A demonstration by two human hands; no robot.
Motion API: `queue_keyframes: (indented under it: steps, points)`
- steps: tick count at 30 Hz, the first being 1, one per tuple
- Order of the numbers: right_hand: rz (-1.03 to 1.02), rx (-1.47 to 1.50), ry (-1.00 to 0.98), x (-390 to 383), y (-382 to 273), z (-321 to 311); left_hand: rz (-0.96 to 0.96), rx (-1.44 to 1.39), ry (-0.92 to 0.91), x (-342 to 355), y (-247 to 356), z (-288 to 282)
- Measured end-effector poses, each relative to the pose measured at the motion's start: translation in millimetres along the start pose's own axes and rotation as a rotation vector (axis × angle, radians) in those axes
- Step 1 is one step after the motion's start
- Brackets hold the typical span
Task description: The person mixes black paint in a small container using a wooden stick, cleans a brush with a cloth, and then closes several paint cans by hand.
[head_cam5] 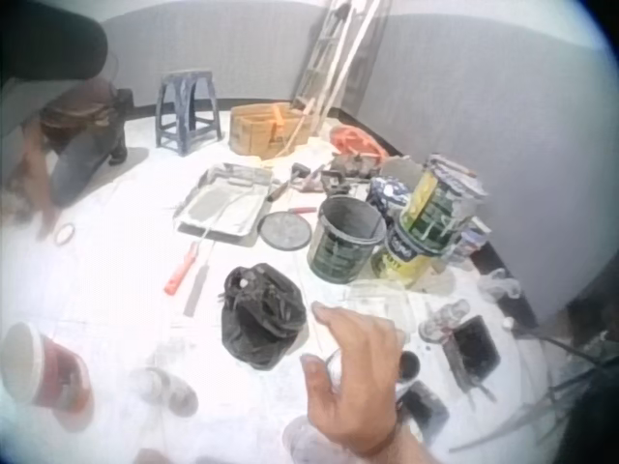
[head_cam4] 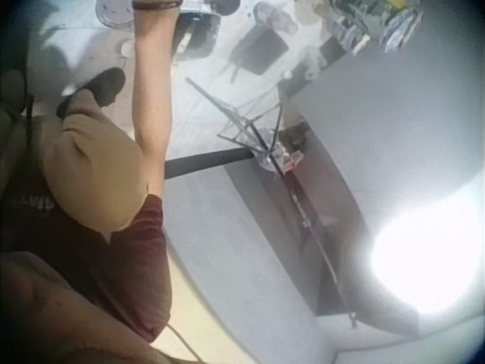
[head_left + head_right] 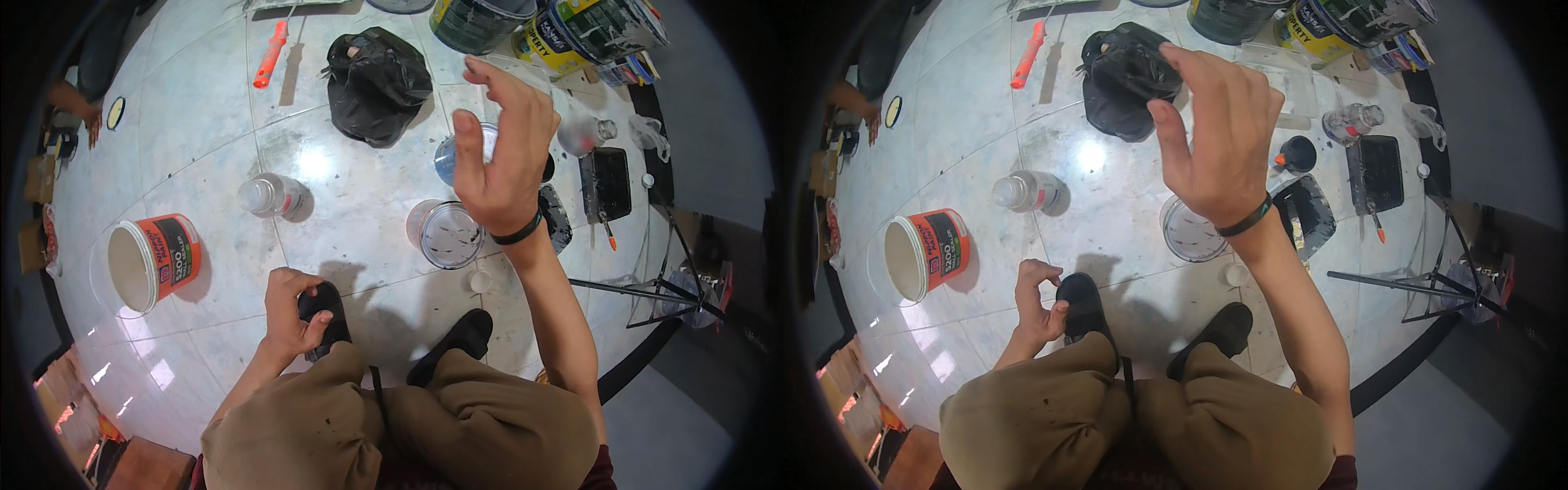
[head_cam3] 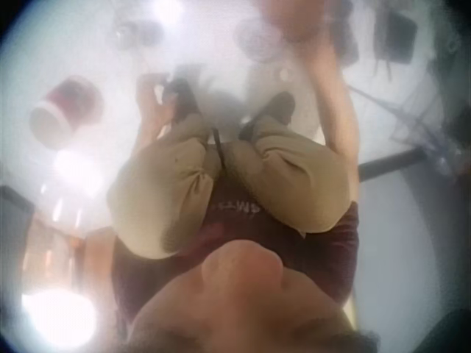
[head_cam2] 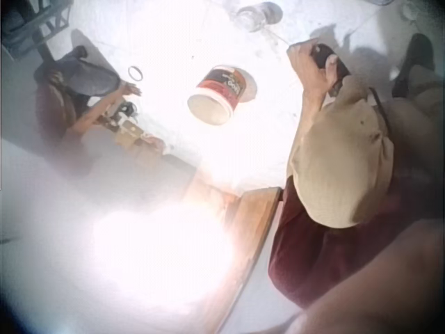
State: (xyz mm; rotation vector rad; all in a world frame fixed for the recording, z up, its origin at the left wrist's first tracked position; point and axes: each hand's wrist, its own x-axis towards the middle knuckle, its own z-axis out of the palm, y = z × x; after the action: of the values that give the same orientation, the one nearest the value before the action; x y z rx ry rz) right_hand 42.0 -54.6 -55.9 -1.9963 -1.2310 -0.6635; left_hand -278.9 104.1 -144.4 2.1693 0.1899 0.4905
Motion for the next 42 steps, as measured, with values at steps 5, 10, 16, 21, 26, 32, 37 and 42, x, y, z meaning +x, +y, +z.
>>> queue_keyframes:
  steps: [5, 10, 16, 21, 26, 32, 37, 42]
  points:
    - [0.058, 0.033, -0.247, -74, 4, 52, 0.087, -0.015, -0.072, 19, 7, 16]
    - [0.302, 0.218, -0.284, -79, 26, 56, 0.226, 0.079, -0.268, 46, 22, 30]
    - [0.513, 0.341, 0.300, -41, 52, -69, 0.214, 0.160, -0.417, 92, 37, 88]
    - [0.176, 0.009, 0.307, -43, 32, -95, 0.056, 0.184, -0.533, 112, 51, 119]
    - [0.028, -0.023, 0.255, -47, 29, -88, 0.130, 0.225, -0.501, 114, 56, 139]
    - [0.045, 0.006, 0.462, -37, 36, -80, 0.002, 0.129, -0.492, 100, 29, 162]
    - [0.056, 0.154, 0.159, -76, 0, -25, 0.001, -0.063, -0.581, 82, -11, 170]
    - [0.064, 0.179, -0.324, -122, -14, 27, -0.189, -0.133, -0.533, 81, 24, 174]
